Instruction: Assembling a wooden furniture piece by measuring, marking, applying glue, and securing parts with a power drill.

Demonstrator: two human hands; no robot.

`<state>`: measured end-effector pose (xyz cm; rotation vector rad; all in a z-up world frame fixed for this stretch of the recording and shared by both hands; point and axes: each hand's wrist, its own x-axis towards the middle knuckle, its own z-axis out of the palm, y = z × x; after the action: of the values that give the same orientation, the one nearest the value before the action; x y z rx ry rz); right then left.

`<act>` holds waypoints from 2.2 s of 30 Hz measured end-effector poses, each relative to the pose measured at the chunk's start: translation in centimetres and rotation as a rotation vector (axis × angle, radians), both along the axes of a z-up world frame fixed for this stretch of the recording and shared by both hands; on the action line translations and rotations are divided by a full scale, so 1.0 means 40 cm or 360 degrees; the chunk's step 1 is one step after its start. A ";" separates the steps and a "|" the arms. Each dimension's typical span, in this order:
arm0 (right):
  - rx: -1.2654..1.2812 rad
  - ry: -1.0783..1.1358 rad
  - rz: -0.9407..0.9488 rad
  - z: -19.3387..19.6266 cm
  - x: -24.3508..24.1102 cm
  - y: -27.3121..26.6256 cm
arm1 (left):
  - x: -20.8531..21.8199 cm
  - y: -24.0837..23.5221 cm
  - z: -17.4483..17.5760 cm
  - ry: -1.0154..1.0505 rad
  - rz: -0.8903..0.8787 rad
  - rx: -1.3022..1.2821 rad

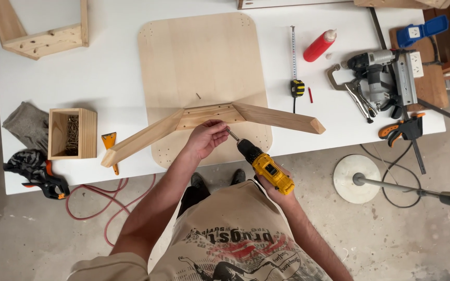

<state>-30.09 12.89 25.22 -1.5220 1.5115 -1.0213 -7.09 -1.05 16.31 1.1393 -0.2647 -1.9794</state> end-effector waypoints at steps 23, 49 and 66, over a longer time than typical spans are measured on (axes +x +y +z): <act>0.0686 0.0918 0.0092 0.122 0.142 -0.307 | 0.028 -0.152 -0.185 -0.1177 -0.0586 -0.1016; 0.1167 0.0889 -0.0030 0.061 0.240 -0.496 | 0.008 -0.214 -0.333 -0.2028 -0.1103 -0.1522; 0.1365 0.1097 -0.0244 0.098 0.310 -0.507 | 0.083 -0.159 -0.291 -0.2364 -0.0672 -0.2046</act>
<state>-17.69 -7.37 29.13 -1.1477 2.1615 0.1790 -3.78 -7.39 4.66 1.3373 -2.2115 -0.4205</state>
